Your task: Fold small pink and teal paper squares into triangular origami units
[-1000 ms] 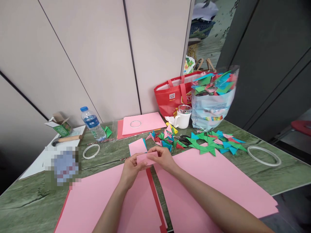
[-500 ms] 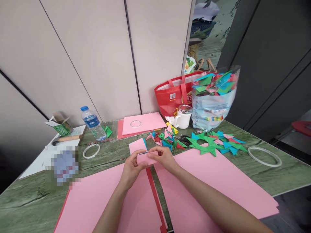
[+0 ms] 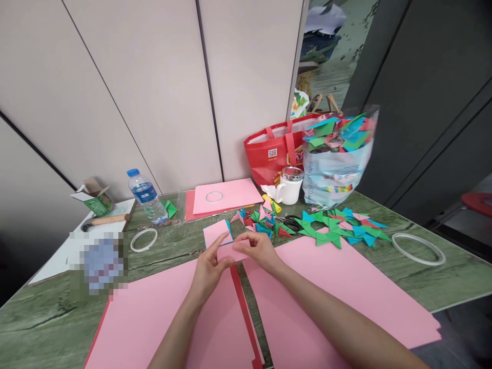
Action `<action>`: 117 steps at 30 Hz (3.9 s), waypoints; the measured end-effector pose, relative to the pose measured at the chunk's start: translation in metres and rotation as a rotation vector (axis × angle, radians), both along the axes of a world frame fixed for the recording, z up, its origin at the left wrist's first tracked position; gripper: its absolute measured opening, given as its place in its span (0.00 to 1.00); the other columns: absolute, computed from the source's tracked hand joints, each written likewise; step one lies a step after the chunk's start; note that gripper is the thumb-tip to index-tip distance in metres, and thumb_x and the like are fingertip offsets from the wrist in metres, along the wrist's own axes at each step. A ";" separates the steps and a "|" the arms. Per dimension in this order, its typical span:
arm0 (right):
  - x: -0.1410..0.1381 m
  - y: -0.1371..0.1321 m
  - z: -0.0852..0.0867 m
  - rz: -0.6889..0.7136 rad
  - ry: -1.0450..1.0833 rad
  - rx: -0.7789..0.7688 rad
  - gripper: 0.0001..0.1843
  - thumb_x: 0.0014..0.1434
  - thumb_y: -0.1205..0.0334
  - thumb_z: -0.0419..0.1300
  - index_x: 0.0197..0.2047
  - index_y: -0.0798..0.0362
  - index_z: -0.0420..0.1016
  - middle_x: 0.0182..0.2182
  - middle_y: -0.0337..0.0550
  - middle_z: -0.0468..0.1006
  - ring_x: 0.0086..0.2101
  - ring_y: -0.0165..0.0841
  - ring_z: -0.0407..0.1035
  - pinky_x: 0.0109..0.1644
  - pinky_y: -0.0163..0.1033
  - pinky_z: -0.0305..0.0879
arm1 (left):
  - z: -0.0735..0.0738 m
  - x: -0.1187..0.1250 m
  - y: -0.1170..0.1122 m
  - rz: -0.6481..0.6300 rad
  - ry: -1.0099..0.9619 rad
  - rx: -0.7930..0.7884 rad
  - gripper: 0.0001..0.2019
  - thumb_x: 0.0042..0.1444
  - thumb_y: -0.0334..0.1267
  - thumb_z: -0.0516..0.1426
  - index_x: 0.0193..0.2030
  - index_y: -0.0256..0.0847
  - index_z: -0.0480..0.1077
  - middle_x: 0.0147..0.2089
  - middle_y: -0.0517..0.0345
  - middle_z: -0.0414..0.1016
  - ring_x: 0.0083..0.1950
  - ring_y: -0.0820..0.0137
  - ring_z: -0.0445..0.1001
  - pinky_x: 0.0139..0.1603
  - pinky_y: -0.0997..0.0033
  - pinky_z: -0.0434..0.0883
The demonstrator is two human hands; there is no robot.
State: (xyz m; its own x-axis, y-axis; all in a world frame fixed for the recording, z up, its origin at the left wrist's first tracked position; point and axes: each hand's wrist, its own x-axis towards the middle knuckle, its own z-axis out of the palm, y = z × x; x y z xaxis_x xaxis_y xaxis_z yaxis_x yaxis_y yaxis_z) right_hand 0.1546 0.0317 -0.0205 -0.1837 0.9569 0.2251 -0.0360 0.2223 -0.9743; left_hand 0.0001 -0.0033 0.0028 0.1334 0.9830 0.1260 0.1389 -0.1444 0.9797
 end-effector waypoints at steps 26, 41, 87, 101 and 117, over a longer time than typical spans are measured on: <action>-0.003 -0.001 -0.001 0.112 -0.098 0.010 0.22 0.37 0.64 0.66 0.38 0.55 0.67 0.28 0.36 0.70 0.27 0.28 0.65 0.28 0.31 0.61 | -0.001 -0.001 0.002 0.129 0.135 0.105 0.14 0.45 0.35 0.59 0.41 0.41 0.75 0.43 0.54 0.77 0.43 0.61 0.74 0.45 0.64 0.70; 0.003 0.006 0.001 0.184 0.076 -0.143 0.15 0.40 0.65 0.63 0.35 0.57 0.69 0.21 0.36 0.74 0.22 0.30 0.71 0.30 0.38 0.70 | 0.000 -0.007 0.003 0.262 0.112 0.060 0.19 0.41 0.39 0.62 0.43 0.40 0.74 0.21 0.63 0.71 0.18 0.76 0.61 0.20 0.75 0.64; 0.012 0.015 0.003 -0.093 0.176 -0.002 0.13 0.47 0.52 0.60 0.31 0.53 0.73 0.28 0.41 0.73 0.28 0.33 0.69 0.33 0.41 0.70 | 0.010 -0.016 0.007 0.213 -0.246 -0.011 0.15 0.44 0.41 0.60 0.37 0.35 0.67 0.43 0.45 0.74 0.40 0.58 0.76 0.45 0.53 0.71; -0.007 -0.009 -0.001 0.110 -0.001 0.178 0.20 0.45 0.58 0.65 0.44 0.48 0.72 0.46 0.46 0.68 0.45 0.37 0.65 0.45 0.41 0.67 | -0.003 -0.007 0.008 0.198 -0.131 -0.018 0.25 0.47 0.43 0.58 0.51 0.38 0.62 0.26 0.64 0.71 0.32 0.70 0.74 0.40 0.62 0.73; -0.006 0.002 -0.005 0.082 0.302 -0.183 0.17 0.47 0.52 0.61 0.39 0.53 0.73 0.31 0.41 0.75 0.30 0.33 0.69 0.34 0.39 0.68 | 0.001 -0.012 0.005 0.114 0.136 0.134 0.14 0.50 0.35 0.52 0.42 0.40 0.73 0.29 0.58 0.72 0.29 0.72 0.68 0.32 0.73 0.69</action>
State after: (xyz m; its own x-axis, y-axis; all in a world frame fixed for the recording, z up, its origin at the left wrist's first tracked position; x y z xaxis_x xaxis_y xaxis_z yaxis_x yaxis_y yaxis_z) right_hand 0.1490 0.0334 -0.0253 -0.2130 0.9711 0.1072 -0.3386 0.0296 -0.9405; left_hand -0.0120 0.0021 0.0038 0.0473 0.9683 0.2453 0.2917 -0.2483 0.9237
